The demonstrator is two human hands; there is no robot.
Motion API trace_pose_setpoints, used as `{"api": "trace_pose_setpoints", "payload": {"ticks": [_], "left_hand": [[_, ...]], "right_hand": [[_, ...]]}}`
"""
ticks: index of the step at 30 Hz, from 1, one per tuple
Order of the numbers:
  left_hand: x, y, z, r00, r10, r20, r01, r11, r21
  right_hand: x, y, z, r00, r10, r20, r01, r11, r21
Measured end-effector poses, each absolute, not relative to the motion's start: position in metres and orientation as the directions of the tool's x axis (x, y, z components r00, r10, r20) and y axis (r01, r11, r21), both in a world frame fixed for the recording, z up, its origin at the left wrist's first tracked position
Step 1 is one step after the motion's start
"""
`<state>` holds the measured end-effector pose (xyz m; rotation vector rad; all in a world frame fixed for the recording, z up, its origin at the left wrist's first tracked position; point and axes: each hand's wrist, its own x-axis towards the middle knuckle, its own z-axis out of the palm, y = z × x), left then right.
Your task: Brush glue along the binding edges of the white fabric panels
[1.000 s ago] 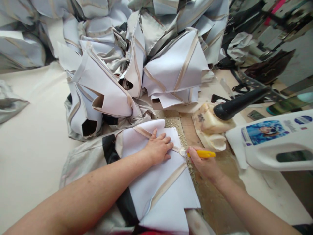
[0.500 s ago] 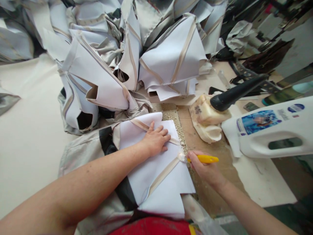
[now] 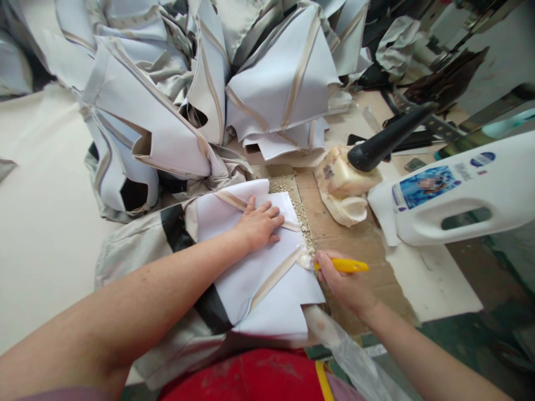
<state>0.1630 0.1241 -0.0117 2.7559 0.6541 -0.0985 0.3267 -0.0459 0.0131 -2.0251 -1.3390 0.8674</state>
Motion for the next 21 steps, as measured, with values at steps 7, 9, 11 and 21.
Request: {"api": "trace_pose_setpoints", "payload": {"ticks": [7,9,11,21], "left_hand": [[0.175,0.105,-0.003,0.828,0.478,-0.294,0.549,-0.798,0.248],[0.180,0.094,-0.003,0.788,0.510,-0.345,0.592,-0.782,0.197],[0.184,0.087,-0.005,0.767,0.524,-0.370,0.606,-0.782,0.148],[0.186,0.085,-0.008,0.755,0.532,-0.383,0.609,-0.786,0.109]], "right_hand": [[0.325,-0.089,0.025,0.320,0.914,-0.251,0.568,-0.397,-0.721],[0.325,-0.086,0.024,0.332,0.919,-0.214,0.568,-0.375,-0.732],[0.326,-0.090,0.023,0.287,0.937,-0.197,0.588,-0.335,-0.736],[0.335,-0.121,0.021,0.326,0.920,-0.218,0.567,-0.375,-0.733]]}}
